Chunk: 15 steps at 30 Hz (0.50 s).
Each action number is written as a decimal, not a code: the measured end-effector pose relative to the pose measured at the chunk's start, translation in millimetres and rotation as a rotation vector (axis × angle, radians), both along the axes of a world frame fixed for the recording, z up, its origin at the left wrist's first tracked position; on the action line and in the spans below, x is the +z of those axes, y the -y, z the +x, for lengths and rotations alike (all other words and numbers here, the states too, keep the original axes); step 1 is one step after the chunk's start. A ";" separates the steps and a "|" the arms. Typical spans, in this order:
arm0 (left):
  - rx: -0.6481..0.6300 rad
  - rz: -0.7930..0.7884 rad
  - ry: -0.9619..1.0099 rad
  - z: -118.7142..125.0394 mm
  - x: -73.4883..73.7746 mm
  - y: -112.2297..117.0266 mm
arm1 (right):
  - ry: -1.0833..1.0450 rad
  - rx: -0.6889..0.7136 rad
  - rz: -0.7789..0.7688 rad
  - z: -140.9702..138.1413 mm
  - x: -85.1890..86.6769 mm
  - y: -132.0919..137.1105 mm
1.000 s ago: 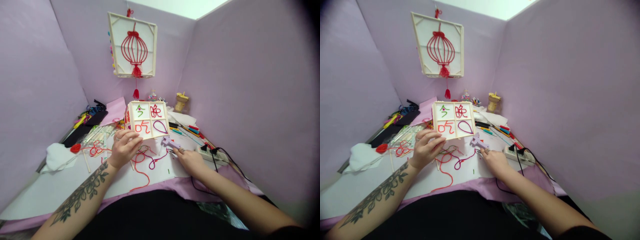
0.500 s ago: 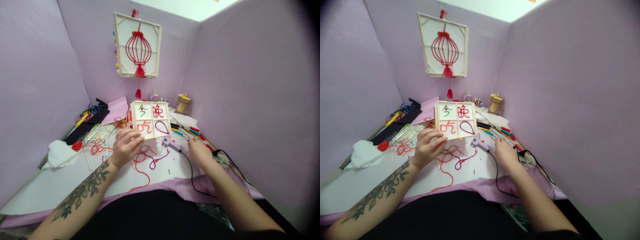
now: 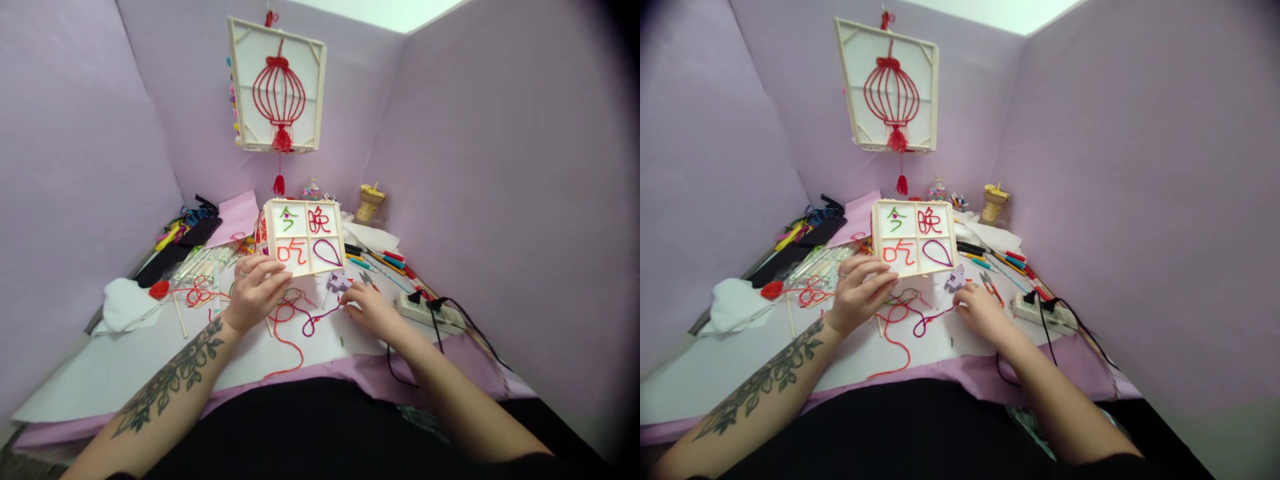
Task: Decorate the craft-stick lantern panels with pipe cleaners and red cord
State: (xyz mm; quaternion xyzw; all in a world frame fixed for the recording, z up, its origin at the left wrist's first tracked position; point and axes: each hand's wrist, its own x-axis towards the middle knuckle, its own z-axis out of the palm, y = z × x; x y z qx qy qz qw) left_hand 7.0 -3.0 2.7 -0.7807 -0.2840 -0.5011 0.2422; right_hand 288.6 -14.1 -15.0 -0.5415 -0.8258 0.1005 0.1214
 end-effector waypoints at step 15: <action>-0.023 -0.016 -0.017 -0.7 5.5 5.3 | -0.616 0.226 0.096 11.9 9.5 34.6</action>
